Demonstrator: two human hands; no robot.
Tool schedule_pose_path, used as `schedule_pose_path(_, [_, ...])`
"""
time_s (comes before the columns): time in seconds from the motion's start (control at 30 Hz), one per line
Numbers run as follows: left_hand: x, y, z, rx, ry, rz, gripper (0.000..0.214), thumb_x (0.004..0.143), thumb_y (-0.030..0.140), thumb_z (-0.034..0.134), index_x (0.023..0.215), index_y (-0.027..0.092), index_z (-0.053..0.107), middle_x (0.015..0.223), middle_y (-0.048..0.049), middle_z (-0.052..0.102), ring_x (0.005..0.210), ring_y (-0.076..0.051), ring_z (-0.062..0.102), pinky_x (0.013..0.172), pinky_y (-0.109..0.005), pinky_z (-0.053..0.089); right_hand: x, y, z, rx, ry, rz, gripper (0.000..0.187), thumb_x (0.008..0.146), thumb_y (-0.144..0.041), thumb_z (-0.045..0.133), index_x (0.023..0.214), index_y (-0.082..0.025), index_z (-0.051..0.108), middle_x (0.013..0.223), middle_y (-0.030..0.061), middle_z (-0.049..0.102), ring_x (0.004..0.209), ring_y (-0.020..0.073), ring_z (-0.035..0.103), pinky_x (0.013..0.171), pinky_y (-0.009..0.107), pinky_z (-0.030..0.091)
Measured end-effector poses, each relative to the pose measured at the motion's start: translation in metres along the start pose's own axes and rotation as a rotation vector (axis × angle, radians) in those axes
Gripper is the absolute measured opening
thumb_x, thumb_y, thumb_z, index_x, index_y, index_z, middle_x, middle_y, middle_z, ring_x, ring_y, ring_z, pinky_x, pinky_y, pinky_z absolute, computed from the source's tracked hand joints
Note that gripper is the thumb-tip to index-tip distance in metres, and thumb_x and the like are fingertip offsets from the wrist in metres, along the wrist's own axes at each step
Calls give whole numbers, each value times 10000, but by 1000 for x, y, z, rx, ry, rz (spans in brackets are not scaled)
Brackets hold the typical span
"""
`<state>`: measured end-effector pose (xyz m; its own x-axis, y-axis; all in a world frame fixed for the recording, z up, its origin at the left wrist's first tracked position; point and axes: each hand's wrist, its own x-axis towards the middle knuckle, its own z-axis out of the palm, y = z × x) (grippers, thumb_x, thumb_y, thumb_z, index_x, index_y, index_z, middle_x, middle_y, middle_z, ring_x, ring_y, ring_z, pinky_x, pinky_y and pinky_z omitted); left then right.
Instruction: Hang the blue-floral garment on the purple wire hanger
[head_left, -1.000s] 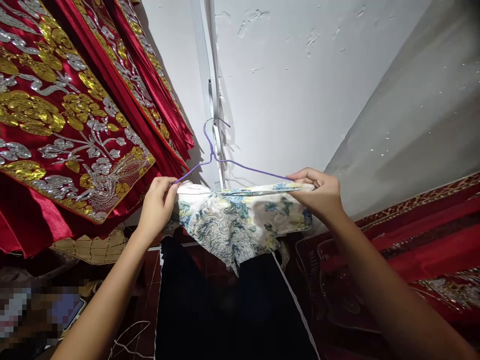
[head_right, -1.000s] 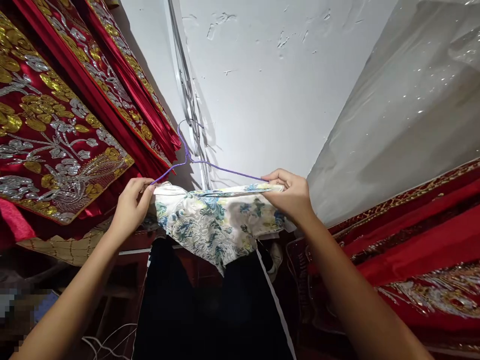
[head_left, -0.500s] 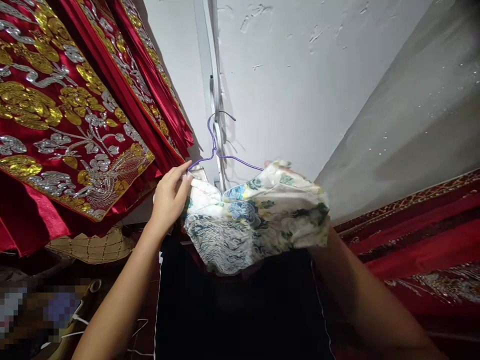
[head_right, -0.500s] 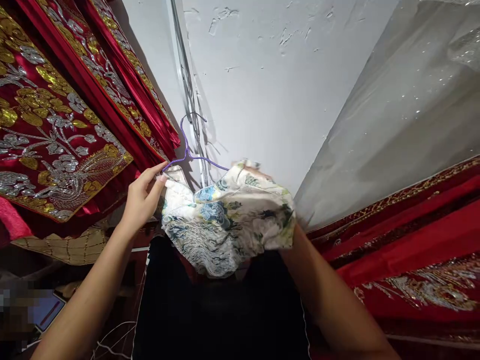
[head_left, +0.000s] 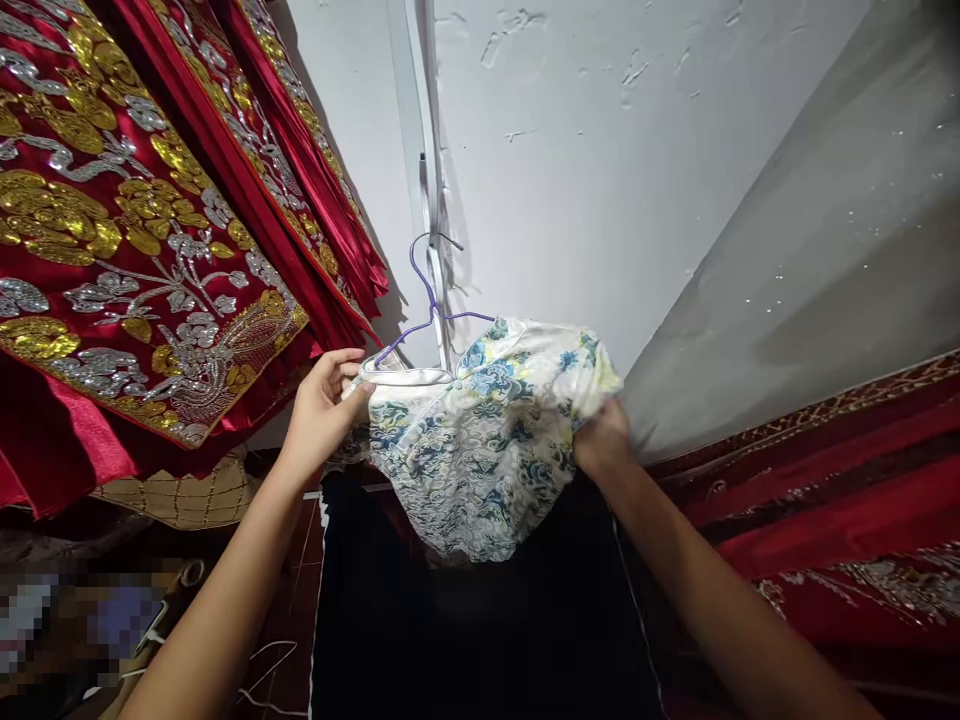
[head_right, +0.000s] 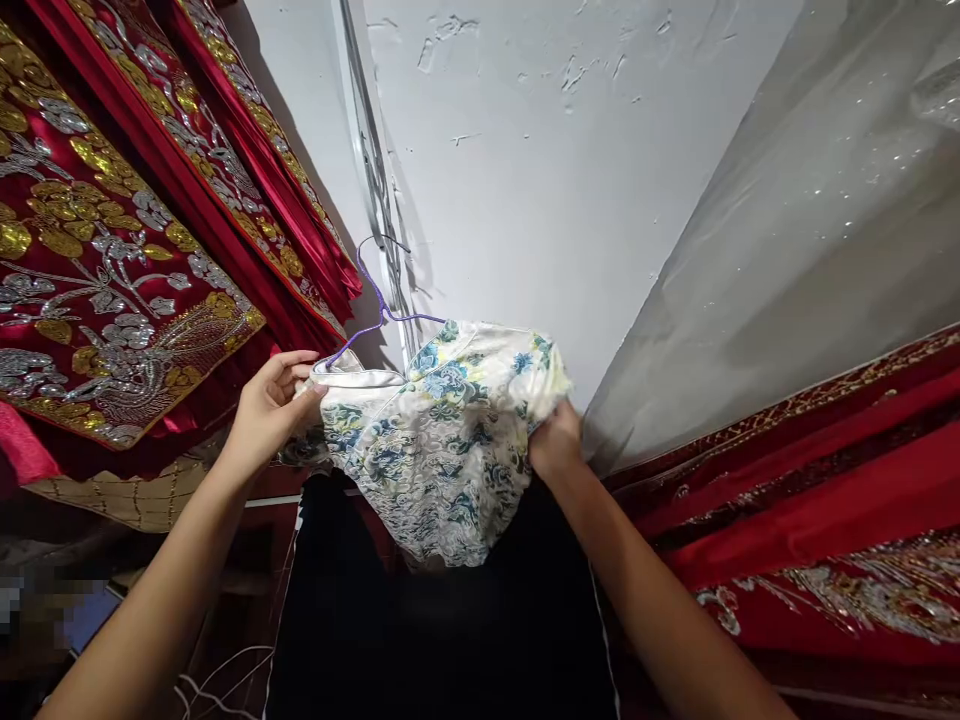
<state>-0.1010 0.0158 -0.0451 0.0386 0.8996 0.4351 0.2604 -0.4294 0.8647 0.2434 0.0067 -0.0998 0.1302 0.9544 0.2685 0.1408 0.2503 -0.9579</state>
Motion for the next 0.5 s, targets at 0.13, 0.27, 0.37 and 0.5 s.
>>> schedule_pose_path(0.13, [5,14,12,-41,74,2,398,852,355,712,1183,170,592,840,-23,672,763,-141,620,705,-250,481,9,-22,-19,371,25,115,696,945,-696,223,1350,-259,583,1163,121,704,973,316,685,737,449,562])
schedule_pose_path(0.27, [17,27,18,40,72,52,386,869,386,694,1181,178,605,832,-29,672,739,-151,623,676,-258,483,18,-70,-9,678,-98,94,575,943,-630,376,1417,-341,525,1474,28,546,1159,291,641,830,456,570])
schedule_pose_path(0.37, [24,33,16,168,107,143,350,878,375,678,1166,184,625,986,-70,703,895,-197,659,776,-297,510,20,-102,10,741,-185,3,456,976,-496,427,1410,-384,510,1563,-68,437,1323,256,549,938,442,557])
schedule_pose_path(0.5, [29,29,6,346,133,168,282,899,347,643,1144,207,652,1051,-60,719,921,-214,659,809,-313,491,7,-125,35,882,-363,-85,408,982,-525,402,1313,-382,594,1566,-103,430,1428,265,446,1056,477,511])
